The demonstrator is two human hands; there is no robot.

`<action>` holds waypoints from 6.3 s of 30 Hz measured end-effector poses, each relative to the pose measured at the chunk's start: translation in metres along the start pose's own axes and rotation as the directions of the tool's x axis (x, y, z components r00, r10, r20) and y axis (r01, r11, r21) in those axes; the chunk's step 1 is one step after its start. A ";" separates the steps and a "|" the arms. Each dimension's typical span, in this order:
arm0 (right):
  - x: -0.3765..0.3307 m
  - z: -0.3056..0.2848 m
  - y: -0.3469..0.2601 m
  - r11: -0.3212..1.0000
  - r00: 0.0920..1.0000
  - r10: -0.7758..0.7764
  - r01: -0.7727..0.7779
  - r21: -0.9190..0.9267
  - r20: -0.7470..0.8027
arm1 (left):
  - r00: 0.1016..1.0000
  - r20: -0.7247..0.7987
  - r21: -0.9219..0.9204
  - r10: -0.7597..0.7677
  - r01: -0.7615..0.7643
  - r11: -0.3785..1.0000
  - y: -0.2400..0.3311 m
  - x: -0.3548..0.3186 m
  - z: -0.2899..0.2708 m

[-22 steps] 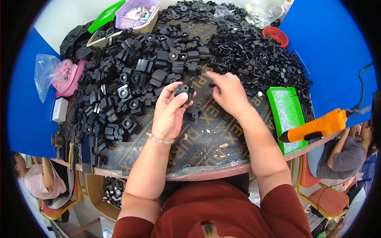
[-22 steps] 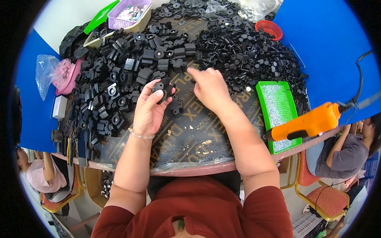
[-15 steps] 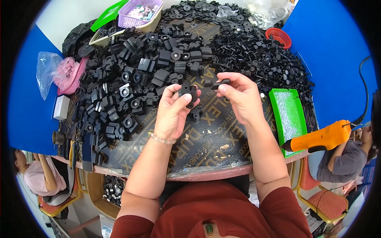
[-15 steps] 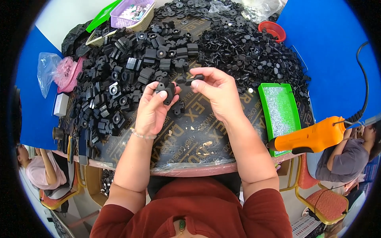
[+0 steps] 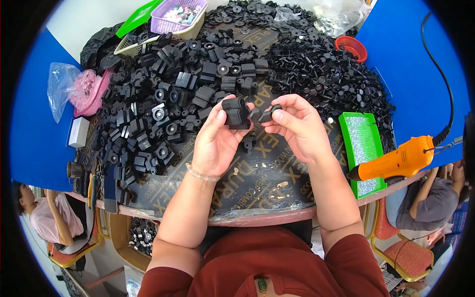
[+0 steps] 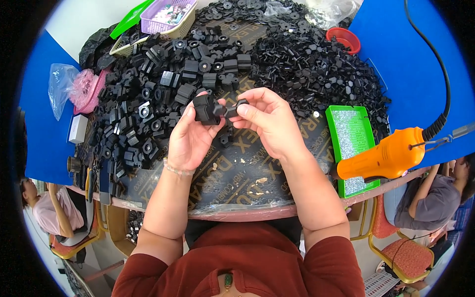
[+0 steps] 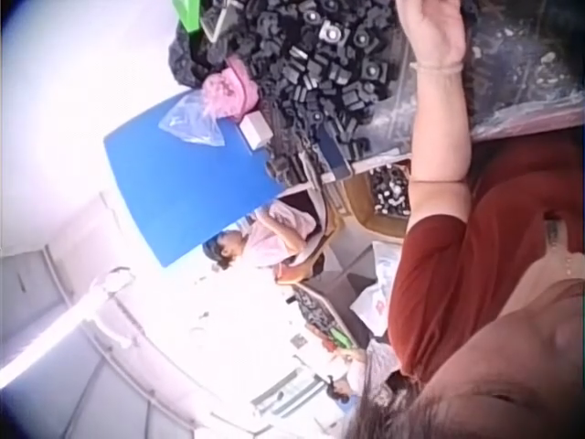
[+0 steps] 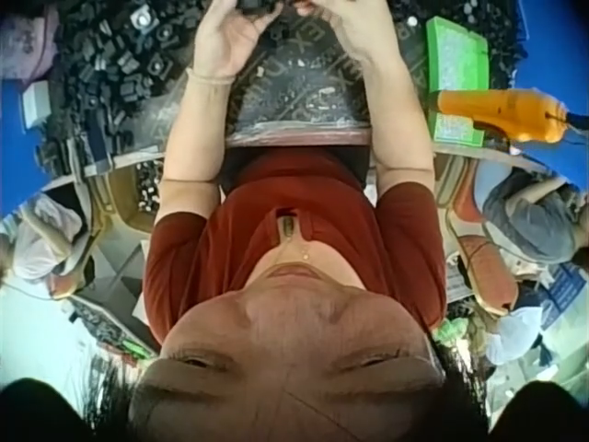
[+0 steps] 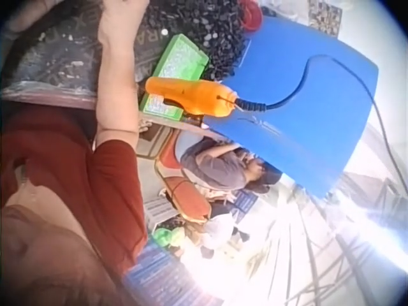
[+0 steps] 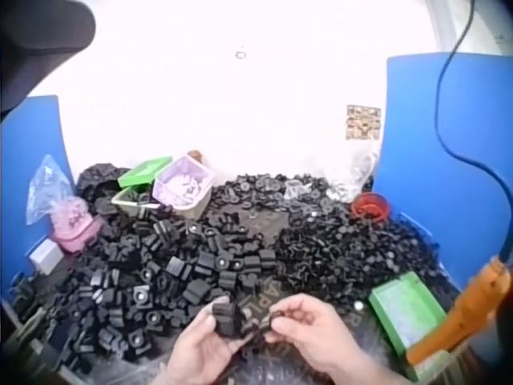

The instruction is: Inspecting and sorting small black plastic components on a factory workbench.

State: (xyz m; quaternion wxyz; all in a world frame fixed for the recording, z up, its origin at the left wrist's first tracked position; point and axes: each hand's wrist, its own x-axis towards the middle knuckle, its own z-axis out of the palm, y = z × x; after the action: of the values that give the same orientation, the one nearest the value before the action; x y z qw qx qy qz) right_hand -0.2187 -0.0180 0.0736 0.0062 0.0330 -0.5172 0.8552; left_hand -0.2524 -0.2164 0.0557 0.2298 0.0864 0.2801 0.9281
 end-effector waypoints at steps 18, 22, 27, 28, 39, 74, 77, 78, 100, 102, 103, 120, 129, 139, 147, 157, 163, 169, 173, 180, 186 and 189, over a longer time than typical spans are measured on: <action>-0.006 0.012 0.016 0.929 0.962 0.272 -0.258 0.266 -0.016 | 0.971 0.117 0.263 0.207 -0.231 0.937 -0.015 0.001 -0.007; -0.007 0.014 0.012 0.981 0.983 0.162 -0.170 -0.097 -0.092 | 0.972 0.122 0.321 0.199 -0.228 0.919 -0.010 0.001 -0.001; -0.007 0.014 0.003 0.868 0.989 -0.004 0.078 -0.490 0.151 | 0.983 0.184 0.106 -0.024 0.005 0.994 -0.006 -0.010 0.008; -0.005 0.009 0.005 0.865 0.973 -0.047 0.153 -0.478 0.225 | 0.992 0.123 0.126 0.009 -0.025 0.992 -0.009 -0.014 0.012; -0.061 -0.008 0.011 0.032 0.994 -0.105 0.023 -0.999 0.020 | 0.271 0.114 0.931 0.956 -0.364 -0.008 0.067 -0.248 -0.059; -0.170 -0.019 0.047 -0.139 0.941 -0.200 0.246 -0.959 0.271 | 0.898 -0.438 0.868 -0.051 0.437 0.235 0.097 -0.110 -0.462; -0.165 -0.015 0.042 -0.105 0.942 -0.210 0.244 -0.964 0.261 | 0.910 -0.396 0.913 -0.126 0.405 0.055 0.074 -0.143 -0.454; -0.163 -0.016 0.040 -0.066 0.941 -0.207 0.259 -0.964 0.267 | 0.912 -0.383 0.922 -0.146 0.387 -0.004 0.068 -0.154 -0.449; -0.006 -0.027 -0.006 -0.206 0.959 -0.254 0.070 -0.976 0.122 | 0.938 0.168 0.956 -0.304 -0.231 -0.183 0.070 -0.160 0.023; -0.004 -0.045 -0.012 -0.235 0.982 -0.181 0.003 -0.972 0.046 | 0.945 0.283 0.860 -0.166 -0.326 -0.393 0.054 -0.112 0.031; -0.002 -0.051 -0.010 -0.254 0.982 -0.176 0.019 -0.967 0.065 | 0.938 0.313 0.835 -0.152 -0.348 -0.426 0.046 -0.088 0.030; -0.014 -0.031 0.012 0.947 0.996 -0.081 0.062 -0.316 -0.047 | 0.991 -0.028 0.252 -0.129 0.132 0.959 0.000 -0.003 -0.009; -0.021 -0.019 0.010 0.997 1.000 0.012 -0.011 -0.077 0.013 | 0.973 0.017 0.141 -0.232 0.228 0.964 -0.001 -0.002 -0.016; -0.020 -0.032 -0.008 0.831 0.994 -0.033 -0.033 -0.555 -0.108 | 0.975 -0.169 0.571 -0.141 0.214 0.793 0.006 -0.008 -0.010; -0.027 -0.050 -0.002 -0.087 0.981 -0.186 -0.068 -0.994 -0.051 | 0.929 -0.115 0.332 -0.352 0.370 0.868 0.008 -0.003 -0.022; -0.032 -0.023 -0.003 0.191 0.968 0.220 0.082 -0.978 0.124 | 0.983 0.024 0.754 -0.184 0.104 0.648 0.010 -0.005 -0.030; -0.027 -0.035 0.014 0.302 0.995 -0.020 0.101 -0.948 0.099 | 0.991 0.034 0.992 -0.130 -0.017 0.128 0.008 -0.004 -0.023; -0.018 -0.039 0.021 0.727 0.985 0.174 -0.133 -0.673 -0.006 | 0.999 -0.010 0.987 -0.039 0.016 0.157 0.010 -0.007 -0.021; -0.013 -0.045 0.015 0.916 0.920 0.392 -0.390 -0.093 -0.003 | 0.993 0.052 0.987 -0.102 -0.066 -0.145 0.010 -0.011 -0.006; -0.015 -0.034 0.017 0.903 0.989 0.138 -0.146 -0.405 -0.048 | 0.993 0.050 0.991 -0.111 -0.064 -0.120 0.004 -0.011 -0.004; -0.021 -0.022 0.028 0.491 0.993 -0.068 0.117 -0.863 0.095 | 0.960 0.223 0.975 0.168 -0.221 -0.029 0.004 -0.006 -0.009; -0.021 -0.023 0.022 0.466 0.979 -0.199 0.141 -0.874 0.052 | 0.876 0.431 0.799 0.215 -0.260 -0.542 0.009 0.004 -0.025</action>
State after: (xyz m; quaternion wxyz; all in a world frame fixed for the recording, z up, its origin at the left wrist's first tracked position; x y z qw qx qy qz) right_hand -0.1998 -0.0074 0.0417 0.1217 0.0521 -0.8729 0.4697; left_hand -0.2669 -0.2333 0.0404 -0.1898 0.3167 0.8911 0.2639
